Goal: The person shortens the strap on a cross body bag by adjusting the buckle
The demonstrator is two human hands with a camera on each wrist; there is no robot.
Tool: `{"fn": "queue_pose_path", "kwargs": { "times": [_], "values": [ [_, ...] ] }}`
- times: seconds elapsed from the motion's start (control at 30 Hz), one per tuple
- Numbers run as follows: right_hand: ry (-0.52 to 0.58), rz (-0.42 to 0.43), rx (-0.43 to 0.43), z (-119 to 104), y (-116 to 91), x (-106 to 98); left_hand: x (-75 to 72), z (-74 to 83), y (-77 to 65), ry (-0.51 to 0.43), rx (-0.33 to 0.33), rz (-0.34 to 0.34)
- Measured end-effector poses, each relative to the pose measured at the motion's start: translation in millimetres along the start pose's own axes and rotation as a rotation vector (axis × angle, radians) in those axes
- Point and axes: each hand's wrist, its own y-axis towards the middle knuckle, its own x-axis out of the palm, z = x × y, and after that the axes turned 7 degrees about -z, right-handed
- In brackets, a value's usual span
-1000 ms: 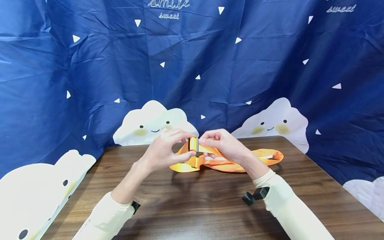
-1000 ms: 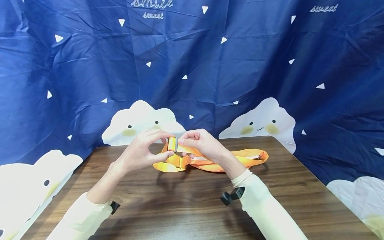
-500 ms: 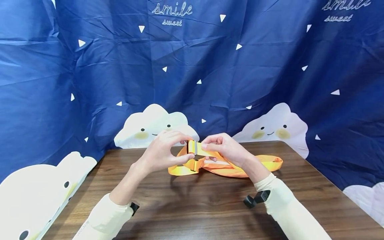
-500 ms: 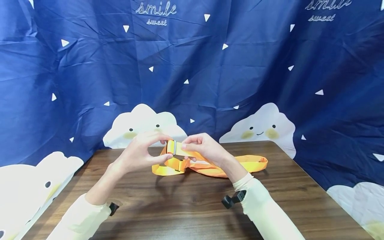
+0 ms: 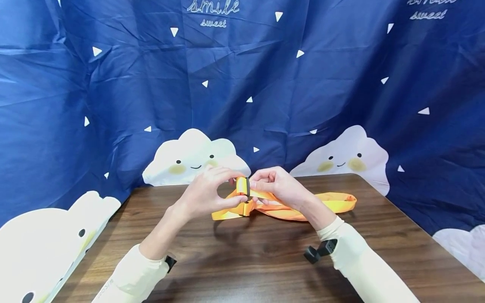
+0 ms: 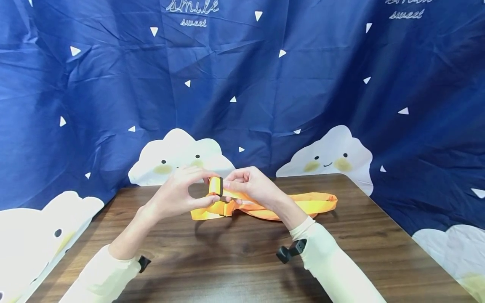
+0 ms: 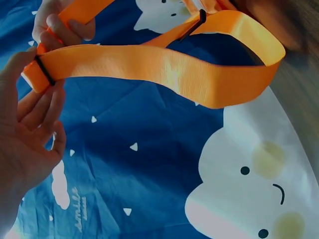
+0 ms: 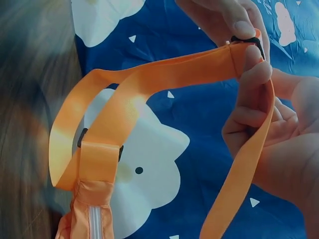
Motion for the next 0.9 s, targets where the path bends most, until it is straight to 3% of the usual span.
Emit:
{"fn": "queue_pose_path", "kwargs": {
  "times": [0.37,0.7,0.9],
  "values": [
    [-0.128,0.079,0.046,-9.8,-6.8,-10.7,-14.0,-2.0,-1.7,0.0,-0.011,0.025],
    [-0.105,0.011,0.007,0.4,-3.4,-2.0,-1.2,1.8,-3.1,-0.008,0.001,-0.015],
    [-0.16,0.046,0.033,-6.2,-4.6,-5.6,-3.1,2.5,-0.9,-0.031,-0.002,-0.002]
  ]
}}
